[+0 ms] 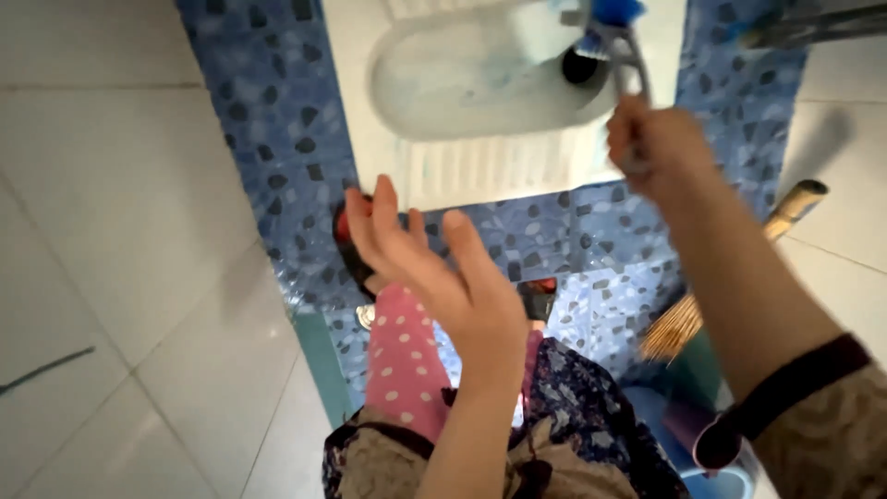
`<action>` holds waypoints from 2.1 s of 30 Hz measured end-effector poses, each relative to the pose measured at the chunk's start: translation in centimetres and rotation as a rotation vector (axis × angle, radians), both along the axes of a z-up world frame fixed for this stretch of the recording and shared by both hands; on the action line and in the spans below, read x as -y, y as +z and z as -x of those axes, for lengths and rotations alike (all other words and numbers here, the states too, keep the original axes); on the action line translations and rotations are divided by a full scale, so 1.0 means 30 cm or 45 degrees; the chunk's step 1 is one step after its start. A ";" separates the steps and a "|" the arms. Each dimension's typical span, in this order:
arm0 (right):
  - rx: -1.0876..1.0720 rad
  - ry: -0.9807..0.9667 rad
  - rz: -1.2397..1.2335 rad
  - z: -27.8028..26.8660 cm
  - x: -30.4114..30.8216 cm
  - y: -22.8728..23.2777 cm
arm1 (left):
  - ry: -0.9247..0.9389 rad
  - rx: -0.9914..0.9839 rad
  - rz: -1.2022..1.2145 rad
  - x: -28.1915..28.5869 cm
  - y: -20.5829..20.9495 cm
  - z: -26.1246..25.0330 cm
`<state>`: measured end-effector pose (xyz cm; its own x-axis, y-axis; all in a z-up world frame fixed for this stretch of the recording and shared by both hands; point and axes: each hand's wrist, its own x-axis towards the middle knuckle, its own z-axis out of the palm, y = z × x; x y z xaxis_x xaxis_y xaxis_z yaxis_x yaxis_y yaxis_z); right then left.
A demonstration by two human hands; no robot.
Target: The person cleans a squat toilet and organizes cleaning supplies in a bathroom.
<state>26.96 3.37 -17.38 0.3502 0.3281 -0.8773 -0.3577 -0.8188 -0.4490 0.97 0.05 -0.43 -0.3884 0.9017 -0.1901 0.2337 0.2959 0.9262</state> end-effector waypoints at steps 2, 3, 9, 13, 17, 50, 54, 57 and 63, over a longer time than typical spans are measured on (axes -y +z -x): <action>-0.518 0.004 -0.496 -0.137 0.028 -0.111 | 0.009 0.078 -0.041 0.012 0.007 -0.007; -0.502 0.001 -0.500 -0.043 0.001 -0.052 | 0.002 0.092 -0.043 0.020 0.001 -0.006; -0.153 0.308 -0.004 0.218 -0.010 0.148 | -0.018 0.057 -0.011 0.022 0.004 -0.008; -0.009 0.209 0.005 0.072 0.046 0.013 | -0.013 0.072 -0.010 0.019 0.013 0.003; -0.085 0.209 -0.079 0.053 0.037 -0.102 | -0.026 0.086 0.012 0.018 0.014 0.003; -0.202 0.500 -0.012 0.383 -0.048 0.248 | 0.013 0.101 0.013 0.003 0.043 -0.024; -0.182 0.308 -0.021 0.315 0.010 0.139 | 0.007 0.092 -0.056 0.011 0.041 -0.018; -0.115 0.159 -0.137 0.218 0.023 0.024 | 0.045 0.096 -0.058 -0.005 0.046 -0.010; -0.132 0.147 -0.156 0.163 -0.018 -0.051 | 0.066 0.088 -0.132 -0.045 0.096 -0.015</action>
